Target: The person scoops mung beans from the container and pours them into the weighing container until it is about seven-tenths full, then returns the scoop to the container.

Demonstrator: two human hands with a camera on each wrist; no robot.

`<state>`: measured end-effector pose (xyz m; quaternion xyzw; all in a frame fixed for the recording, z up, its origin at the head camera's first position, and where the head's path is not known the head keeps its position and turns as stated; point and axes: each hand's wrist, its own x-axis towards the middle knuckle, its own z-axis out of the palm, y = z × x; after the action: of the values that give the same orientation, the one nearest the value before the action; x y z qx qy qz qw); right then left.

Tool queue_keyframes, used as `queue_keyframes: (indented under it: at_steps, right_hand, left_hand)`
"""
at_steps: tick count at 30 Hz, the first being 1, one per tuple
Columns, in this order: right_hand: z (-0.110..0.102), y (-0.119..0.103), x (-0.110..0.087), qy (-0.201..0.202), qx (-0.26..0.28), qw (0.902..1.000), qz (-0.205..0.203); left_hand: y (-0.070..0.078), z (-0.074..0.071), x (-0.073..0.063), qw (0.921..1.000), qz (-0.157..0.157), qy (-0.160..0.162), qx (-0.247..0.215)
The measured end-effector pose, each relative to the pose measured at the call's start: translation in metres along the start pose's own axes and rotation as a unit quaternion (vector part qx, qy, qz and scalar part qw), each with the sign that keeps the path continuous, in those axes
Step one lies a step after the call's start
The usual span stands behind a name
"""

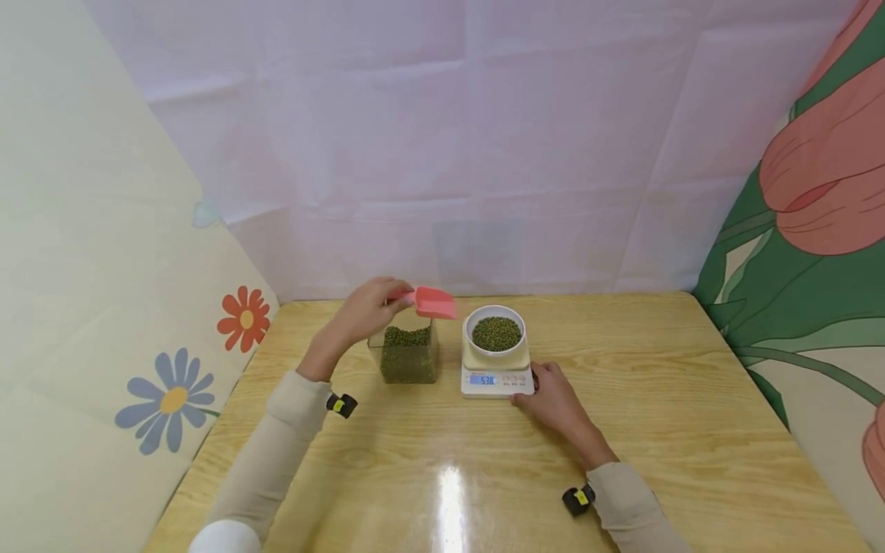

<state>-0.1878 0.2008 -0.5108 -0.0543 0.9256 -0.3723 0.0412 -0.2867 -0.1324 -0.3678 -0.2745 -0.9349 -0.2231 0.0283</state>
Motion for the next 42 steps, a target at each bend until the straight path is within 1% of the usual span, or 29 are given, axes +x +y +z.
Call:
queue_keyframes:
  at_steps: [13, 21, 27, 36, 42]
  right_hand:
    - [-0.001, -0.001, 0.000, -0.001, -0.007, 1.0000, 0.002]
    - [0.000, 0.000, 0.001, -0.003, -0.006, 1.0000, 0.000]
    - [0.001, 0.001, 0.000, -0.002, -0.003, 1.0000, 0.000]
    - [0.000, 0.000, -0.002, 0.000, -0.001, 1.0000, 0.000]
    - [0.000, 0.000, -0.002, -0.002, 0.001, 1.0000, 0.003]
  left_hand:
    - [-0.015, -0.014, -0.016, 0.9999, -0.010, 0.000, 0.001]
    - [-0.027, -0.018, -0.022, 0.9999, -0.009, 0.007, 0.010]
    - [-0.033, -0.022, -0.028, 0.9994, -0.024, 0.003, 0.026]
    - [-0.042, -0.020, -0.030, 0.9984, -0.029, -0.005, 0.049]
    - [-0.051, -0.014, -0.030, 0.9975, -0.030, -0.010, 0.064]
